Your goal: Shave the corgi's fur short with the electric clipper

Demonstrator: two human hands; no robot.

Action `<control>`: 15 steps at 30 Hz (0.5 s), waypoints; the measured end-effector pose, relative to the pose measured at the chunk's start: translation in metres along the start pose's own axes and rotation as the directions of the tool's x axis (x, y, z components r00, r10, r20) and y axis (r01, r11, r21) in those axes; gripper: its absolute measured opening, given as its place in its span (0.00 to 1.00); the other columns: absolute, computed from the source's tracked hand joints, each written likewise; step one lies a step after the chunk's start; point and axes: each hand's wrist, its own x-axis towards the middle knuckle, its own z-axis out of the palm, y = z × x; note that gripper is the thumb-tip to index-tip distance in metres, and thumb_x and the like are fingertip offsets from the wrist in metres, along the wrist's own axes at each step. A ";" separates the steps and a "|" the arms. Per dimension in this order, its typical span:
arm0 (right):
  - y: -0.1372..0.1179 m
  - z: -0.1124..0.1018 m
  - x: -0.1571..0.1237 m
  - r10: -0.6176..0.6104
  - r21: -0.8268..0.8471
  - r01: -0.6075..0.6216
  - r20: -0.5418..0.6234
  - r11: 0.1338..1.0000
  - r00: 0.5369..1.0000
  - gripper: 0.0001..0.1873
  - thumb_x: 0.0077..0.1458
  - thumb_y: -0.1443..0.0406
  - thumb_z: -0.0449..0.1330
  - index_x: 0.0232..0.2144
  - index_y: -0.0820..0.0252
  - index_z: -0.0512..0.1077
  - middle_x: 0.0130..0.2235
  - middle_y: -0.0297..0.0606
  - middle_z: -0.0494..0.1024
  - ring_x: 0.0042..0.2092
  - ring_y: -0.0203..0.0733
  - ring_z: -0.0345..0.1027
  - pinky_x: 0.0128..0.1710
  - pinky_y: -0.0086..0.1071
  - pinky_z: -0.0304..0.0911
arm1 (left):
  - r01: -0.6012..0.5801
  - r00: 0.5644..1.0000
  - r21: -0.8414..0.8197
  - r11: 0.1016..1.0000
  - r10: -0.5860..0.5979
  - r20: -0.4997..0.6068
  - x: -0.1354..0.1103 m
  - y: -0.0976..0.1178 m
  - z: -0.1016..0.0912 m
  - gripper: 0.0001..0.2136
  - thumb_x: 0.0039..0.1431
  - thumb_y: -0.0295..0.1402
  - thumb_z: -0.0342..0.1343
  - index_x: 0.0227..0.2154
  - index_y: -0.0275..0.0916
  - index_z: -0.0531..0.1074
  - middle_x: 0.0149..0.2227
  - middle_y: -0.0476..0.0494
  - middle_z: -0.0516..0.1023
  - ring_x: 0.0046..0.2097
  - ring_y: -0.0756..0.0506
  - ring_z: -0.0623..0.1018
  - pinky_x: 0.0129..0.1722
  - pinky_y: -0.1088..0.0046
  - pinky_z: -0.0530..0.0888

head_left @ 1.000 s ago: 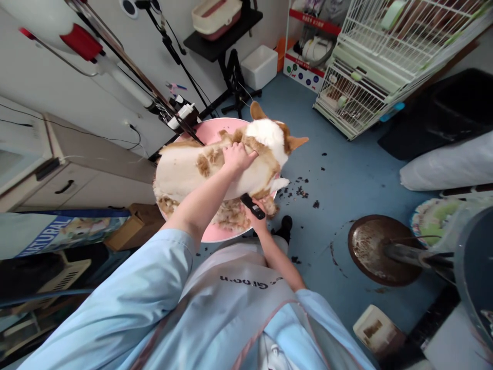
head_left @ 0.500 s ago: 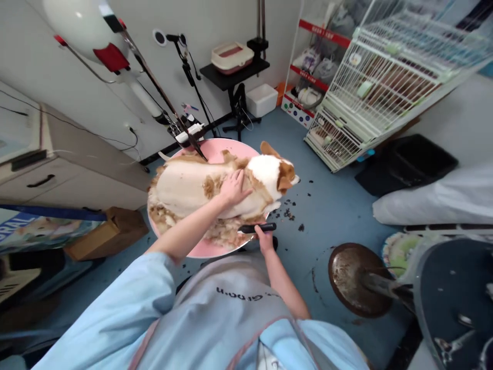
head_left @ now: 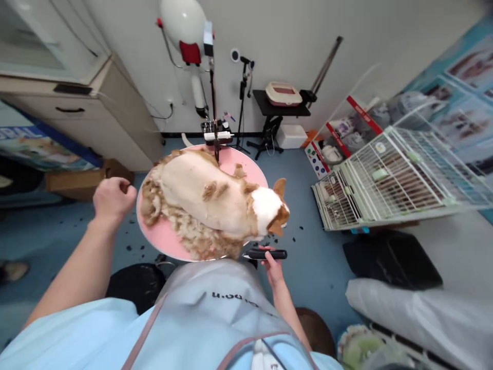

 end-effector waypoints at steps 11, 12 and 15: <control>-0.170 -0.045 0.111 0.216 -0.154 -0.159 0.513 0.975 0.830 0.23 0.40 0.55 0.73 0.39 0.50 0.73 0.44 0.37 0.83 0.26 0.37 0.71 0.34 0.38 0.72 | -0.332 0.930 -0.319 0.887 0.365 0.045 -0.207 0.229 0.085 0.20 0.65 0.37 0.45 0.54 0.35 0.72 0.64 0.32 0.66 0.65 0.39 0.67 0.65 0.59 0.64; -0.180 -0.042 0.125 0.221 -0.171 -0.153 0.514 0.973 0.829 0.24 0.40 0.53 0.73 0.38 0.51 0.73 0.41 0.37 0.84 0.25 0.37 0.70 0.33 0.37 0.71 | -0.421 0.883 -0.370 0.828 0.468 0.043 -0.220 0.254 0.093 0.19 0.65 0.35 0.45 0.53 0.36 0.74 0.62 0.32 0.68 0.64 0.40 0.67 0.65 0.59 0.64; -0.200 -0.022 0.161 0.194 -0.217 -0.092 0.512 0.972 0.837 0.24 0.41 0.46 0.70 0.34 0.53 0.72 0.31 0.35 0.83 0.24 0.41 0.72 0.27 0.36 0.69 | -0.603 0.734 -0.406 0.687 0.677 0.056 -0.243 0.311 0.114 0.18 0.62 0.33 0.51 0.52 0.34 0.73 0.62 0.30 0.69 0.64 0.36 0.67 0.66 0.55 0.63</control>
